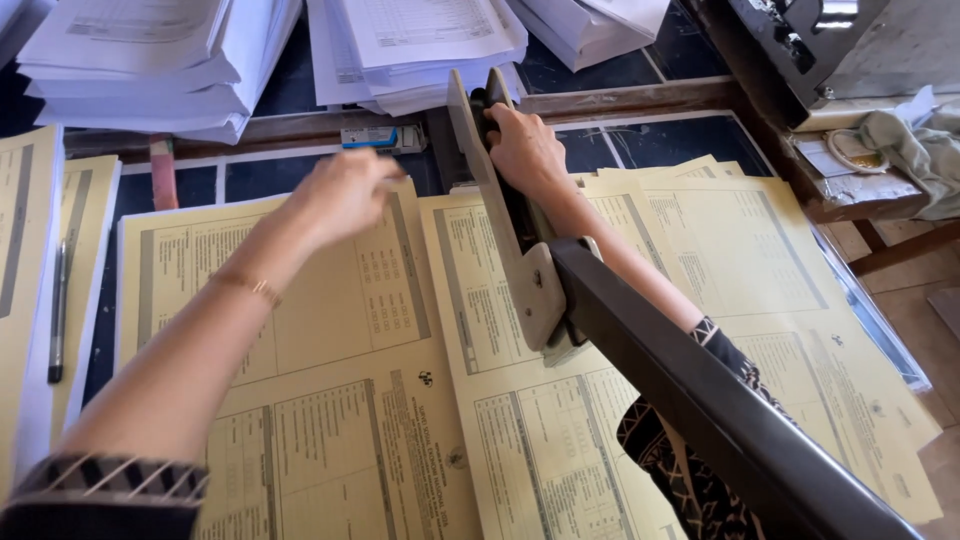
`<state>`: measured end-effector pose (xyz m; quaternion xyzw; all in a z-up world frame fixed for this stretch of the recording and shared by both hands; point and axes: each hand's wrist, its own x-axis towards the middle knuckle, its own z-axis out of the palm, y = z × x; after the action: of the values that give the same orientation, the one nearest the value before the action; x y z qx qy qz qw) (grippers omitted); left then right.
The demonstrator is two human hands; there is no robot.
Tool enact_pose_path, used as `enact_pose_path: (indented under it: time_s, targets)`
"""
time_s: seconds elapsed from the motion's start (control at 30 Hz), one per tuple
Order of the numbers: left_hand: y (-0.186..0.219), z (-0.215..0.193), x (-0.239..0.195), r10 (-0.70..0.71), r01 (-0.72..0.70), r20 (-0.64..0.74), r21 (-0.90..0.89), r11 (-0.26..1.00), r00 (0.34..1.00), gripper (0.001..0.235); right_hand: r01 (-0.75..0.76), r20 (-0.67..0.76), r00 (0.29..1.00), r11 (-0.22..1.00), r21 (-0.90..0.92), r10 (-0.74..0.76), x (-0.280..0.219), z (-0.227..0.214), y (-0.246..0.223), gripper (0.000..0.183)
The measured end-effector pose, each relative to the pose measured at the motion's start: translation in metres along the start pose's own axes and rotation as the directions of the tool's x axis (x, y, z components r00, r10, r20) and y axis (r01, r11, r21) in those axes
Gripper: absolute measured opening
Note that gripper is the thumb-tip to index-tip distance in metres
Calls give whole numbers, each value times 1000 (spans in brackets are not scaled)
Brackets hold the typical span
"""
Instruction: Gathering multiple sheets of paper, aligning them, and using a heavy-duty stapler to bind them into sets.
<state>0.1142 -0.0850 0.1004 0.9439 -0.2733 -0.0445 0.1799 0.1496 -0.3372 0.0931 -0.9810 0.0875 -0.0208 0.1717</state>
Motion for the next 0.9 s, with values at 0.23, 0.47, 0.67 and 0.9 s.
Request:
enact_pose_path:
  time_s: [0.23,0.47,0.67,0.9]
  targets:
    - [-83,85,135,40,-1,-254,154,988,966,38,7,-7,1000,1000,-12,-7,-6,-6,-2,33]
    - [-57,62,133,-101,108,-55,151,983,993,44,75,-26,997,997,36,-74,-9,-5,-3,37]
    - [-27,30,113,-147,136,72,136,981,986,51,98,-33,995,993,63,-96,-11,-6,-4,41]
    - [-45,52,131,-41,52,-56,210,976,998,14,97,-33,995,993,71,-95,-11,-5,-4,41]
